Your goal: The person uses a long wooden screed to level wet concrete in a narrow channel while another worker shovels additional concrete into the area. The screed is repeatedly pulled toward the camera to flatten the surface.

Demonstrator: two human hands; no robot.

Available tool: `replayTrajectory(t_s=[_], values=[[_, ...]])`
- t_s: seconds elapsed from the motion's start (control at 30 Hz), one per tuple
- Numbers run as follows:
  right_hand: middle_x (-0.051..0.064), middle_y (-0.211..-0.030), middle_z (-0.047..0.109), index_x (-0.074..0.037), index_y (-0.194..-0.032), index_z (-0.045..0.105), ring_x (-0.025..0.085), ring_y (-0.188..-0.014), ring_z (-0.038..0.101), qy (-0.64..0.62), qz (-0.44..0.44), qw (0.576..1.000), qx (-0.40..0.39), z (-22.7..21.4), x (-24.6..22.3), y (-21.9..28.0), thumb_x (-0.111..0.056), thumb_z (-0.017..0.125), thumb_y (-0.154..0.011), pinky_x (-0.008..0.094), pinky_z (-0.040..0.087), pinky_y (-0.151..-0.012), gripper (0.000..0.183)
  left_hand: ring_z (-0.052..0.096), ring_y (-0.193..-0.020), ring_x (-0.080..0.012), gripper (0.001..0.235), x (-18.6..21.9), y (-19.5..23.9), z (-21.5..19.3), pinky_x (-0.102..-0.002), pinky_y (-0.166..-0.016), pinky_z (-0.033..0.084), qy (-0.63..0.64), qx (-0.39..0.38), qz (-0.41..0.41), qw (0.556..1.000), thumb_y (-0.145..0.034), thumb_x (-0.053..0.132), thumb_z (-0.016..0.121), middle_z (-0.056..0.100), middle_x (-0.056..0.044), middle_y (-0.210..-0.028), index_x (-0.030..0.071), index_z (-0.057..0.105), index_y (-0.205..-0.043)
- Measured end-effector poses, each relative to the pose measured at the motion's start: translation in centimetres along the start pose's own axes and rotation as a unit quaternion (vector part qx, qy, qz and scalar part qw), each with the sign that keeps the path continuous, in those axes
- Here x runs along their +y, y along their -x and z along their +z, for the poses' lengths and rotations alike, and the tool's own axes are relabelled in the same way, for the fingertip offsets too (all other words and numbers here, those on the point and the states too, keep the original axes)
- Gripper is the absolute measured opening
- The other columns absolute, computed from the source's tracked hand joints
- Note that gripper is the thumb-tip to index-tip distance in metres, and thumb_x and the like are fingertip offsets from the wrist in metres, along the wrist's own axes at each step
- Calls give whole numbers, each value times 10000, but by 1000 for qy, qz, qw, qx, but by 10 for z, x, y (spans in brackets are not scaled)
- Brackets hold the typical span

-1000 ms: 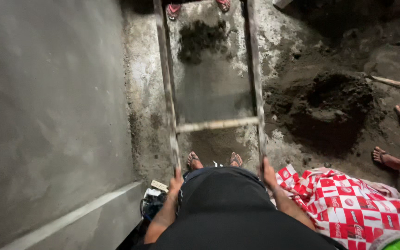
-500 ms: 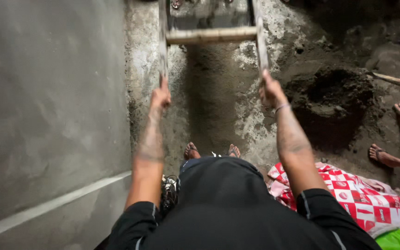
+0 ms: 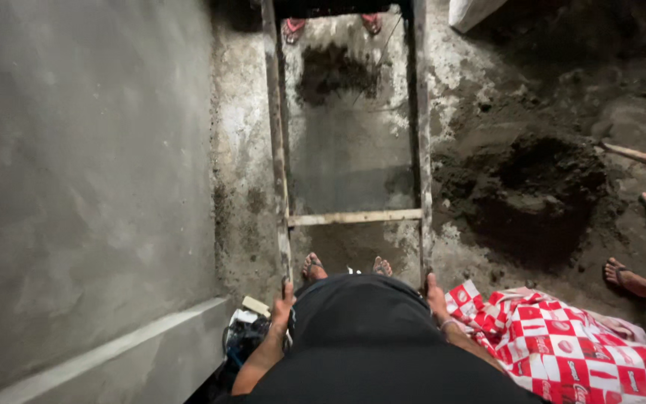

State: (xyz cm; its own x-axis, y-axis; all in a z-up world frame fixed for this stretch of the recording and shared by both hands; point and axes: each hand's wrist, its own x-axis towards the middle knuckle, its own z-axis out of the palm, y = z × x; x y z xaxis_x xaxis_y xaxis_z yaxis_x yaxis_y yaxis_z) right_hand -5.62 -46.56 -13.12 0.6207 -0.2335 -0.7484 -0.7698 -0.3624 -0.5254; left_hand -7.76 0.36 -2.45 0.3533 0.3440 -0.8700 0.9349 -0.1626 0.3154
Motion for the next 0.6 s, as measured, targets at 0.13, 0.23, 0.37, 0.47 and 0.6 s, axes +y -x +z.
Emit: replayTrajectory(t_s=[0.13, 0.23, 0.37, 0.47, 0.6], values=[[368, -1466, 497, 6, -1596, 288, 526, -1384, 453, 93, -118, 987, -51, -4, -11, -94, -550, 349, -1023, 642, 328, -1176, 801, 637, -1235, -320, 976, 45, -25, 1, -496, -1062, 454, -1, -34, 16, 999, -911, 923, 340, 657, -163, -1327, 96, 652, -1327], [251, -1102, 581, 16, -1150, 600, 409, -1027, 566, 2, -41, 999, -11, -31, -130, -71, -825, 233, -1063, 563, 426, -840, 922, 589, -968, -249, 731, 124, -62, -11, -444, -845, 465, 11, -34, 77, 996, -1038, 776, 298, 578, -103, -1098, 131, 591, -1217], [271, -858, 733, 42, -905, 769, 407, -922, 738, 35, -148, 988, 37, -56, -320, -52, -852, 329, -1034, 543, 560, -804, 1004, 515, -435, -97, 659, 259, -26, -62, -305, -449, 422, 45, 25, 185, 981, -1067, 664, 387, 521, 60, -532, 188, 581, -655], [117, -820, 624, -56, -886, 635, 241, -585, 651, -234, -107, 966, 25, -67, -367, -30, -686, 590, -1023, 312, 526, -382, 646, 514, -411, -101, 601, 291, -44, -68, -243, -380, 379, 183, 12, 216, 959, -1028, 631, 507, 532, 17, -566, 102, 553, -746], [305, -788, 702, 78, -917, 738, 414, -745, 735, -73, -124, 989, 39, -53, -239, -60, -826, 445, -1018, 572, 582, -599, 956, 583, -490, -167, 735, 190, -64, -35, -339, -553, 475, 90, 37, 275, 957, -1082, 637, 421, 570, -63, -507, 96, 624, -629]])
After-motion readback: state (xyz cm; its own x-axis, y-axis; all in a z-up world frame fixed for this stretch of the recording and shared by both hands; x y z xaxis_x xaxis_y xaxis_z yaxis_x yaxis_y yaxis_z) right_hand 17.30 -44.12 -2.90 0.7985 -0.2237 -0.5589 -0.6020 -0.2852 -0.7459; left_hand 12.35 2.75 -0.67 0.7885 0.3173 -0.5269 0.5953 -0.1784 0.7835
